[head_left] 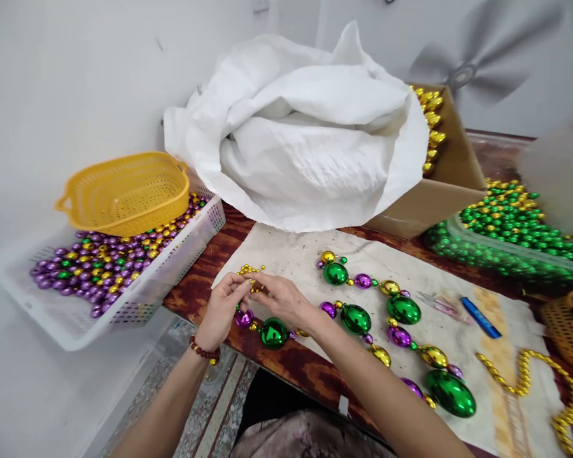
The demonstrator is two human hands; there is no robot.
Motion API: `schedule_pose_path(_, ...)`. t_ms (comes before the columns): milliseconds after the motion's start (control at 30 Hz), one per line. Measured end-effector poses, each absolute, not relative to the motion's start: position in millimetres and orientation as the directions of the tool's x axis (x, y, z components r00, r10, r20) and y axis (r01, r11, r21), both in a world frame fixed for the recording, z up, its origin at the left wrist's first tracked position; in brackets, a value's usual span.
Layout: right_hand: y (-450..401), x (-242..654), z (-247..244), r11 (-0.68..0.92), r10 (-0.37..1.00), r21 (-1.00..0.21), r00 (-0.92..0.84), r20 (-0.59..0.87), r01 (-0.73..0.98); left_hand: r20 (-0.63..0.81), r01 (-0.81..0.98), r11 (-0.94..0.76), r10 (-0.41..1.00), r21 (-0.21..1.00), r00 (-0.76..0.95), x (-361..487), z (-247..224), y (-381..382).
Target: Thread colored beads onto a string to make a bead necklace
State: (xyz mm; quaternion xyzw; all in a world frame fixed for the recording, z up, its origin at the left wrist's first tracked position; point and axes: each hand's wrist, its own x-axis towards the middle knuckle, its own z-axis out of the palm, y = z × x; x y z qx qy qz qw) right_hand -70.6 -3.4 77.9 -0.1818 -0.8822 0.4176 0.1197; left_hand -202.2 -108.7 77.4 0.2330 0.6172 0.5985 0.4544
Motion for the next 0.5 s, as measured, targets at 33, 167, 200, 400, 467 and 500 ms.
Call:
schedule_pose_path(33,0,-70,79,0.618,0.426,-0.746,-0.903,0.053,0.248,-0.275,-0.246,0.173,0.834,0.954,-0.479,-202,78,-109)
schedule_pose_path(167,10,-66,88,0.808,0.373,-0.502,-0.927,0.031,0.308,-0.297,-0.221,0.221,0.858,0.950,-0.419,-201,81,-110)
schedule_pose_path(200,11,-65,91,0.840,0.341,-0.458,-0.940,0.030,0.290,-0.303,-0.227,0.226,0.861,0.947,-0.409,-201,83,-110)
schedule_pose_path(400,14,-56,99,0.899,0.303,-0.324,-0.953,-0.028,0.295,-0.285,-0.221,0.203,0.842,0.954,-0.458,-205,92,-109)
schedule_pose_path(467,19,-51,98,0.886,0.371,-0.295,-0.929,-0.009,0.357,-0.276,-0.150,0.232,0.852,0.961,-0.446,-210,95,-110)
schedule_pose_path(500,21,-48,97,0.880,0.399,-0.285,-0.917,0.007,0.381,-0.282,-0.095,0.268,0.865,0.959,-0.414,-212,96,-112)
